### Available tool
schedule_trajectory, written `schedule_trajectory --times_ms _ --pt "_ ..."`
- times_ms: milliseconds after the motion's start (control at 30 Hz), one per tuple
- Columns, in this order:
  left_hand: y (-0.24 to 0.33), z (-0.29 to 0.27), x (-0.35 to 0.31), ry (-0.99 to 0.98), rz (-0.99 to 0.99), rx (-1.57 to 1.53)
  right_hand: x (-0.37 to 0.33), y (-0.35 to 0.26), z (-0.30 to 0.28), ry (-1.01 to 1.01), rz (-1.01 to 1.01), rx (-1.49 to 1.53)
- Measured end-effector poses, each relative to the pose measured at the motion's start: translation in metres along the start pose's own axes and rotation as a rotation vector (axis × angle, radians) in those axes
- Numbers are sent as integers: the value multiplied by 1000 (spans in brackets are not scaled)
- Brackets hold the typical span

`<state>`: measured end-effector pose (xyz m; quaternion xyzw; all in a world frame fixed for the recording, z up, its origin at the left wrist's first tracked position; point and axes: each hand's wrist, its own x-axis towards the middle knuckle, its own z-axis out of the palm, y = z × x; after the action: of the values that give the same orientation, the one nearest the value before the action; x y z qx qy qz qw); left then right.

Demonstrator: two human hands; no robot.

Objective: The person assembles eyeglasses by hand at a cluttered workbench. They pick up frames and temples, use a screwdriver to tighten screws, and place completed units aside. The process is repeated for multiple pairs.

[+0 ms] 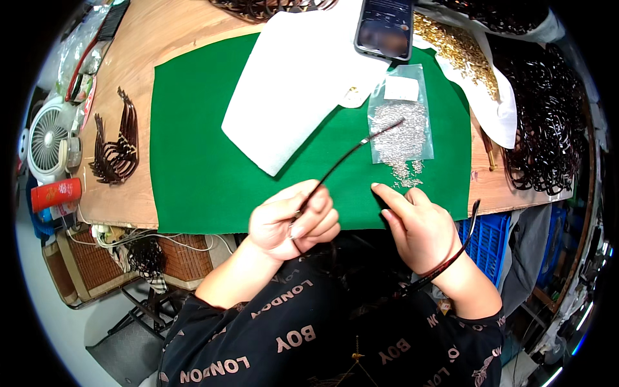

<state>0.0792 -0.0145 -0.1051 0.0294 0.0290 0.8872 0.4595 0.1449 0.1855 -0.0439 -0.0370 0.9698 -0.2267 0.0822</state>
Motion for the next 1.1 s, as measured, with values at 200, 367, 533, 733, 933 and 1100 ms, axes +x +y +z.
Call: schedule_trajectory --times_ms 200,367,533,733,933,1100 --pt "-2 -8 2 39 -48 61 14 -8 -23 -675 381 1436" --pt "-6 -8 -1 143 -39 122 24 -20 -15 -747 457 1595" --pt "-5 -13 -3 128 -65 87 21 -19 -9 -691 373 1501" --pt "-5 -9 0 118 -93 59 19 -23 -7 -673 526 1598" --pt "-4 -15 1 106 -128 57 16 -19 0 -670 515 1744" --pt "-5 -9 -4 146 -133 128 16 -18 -2 -714 415 1618"
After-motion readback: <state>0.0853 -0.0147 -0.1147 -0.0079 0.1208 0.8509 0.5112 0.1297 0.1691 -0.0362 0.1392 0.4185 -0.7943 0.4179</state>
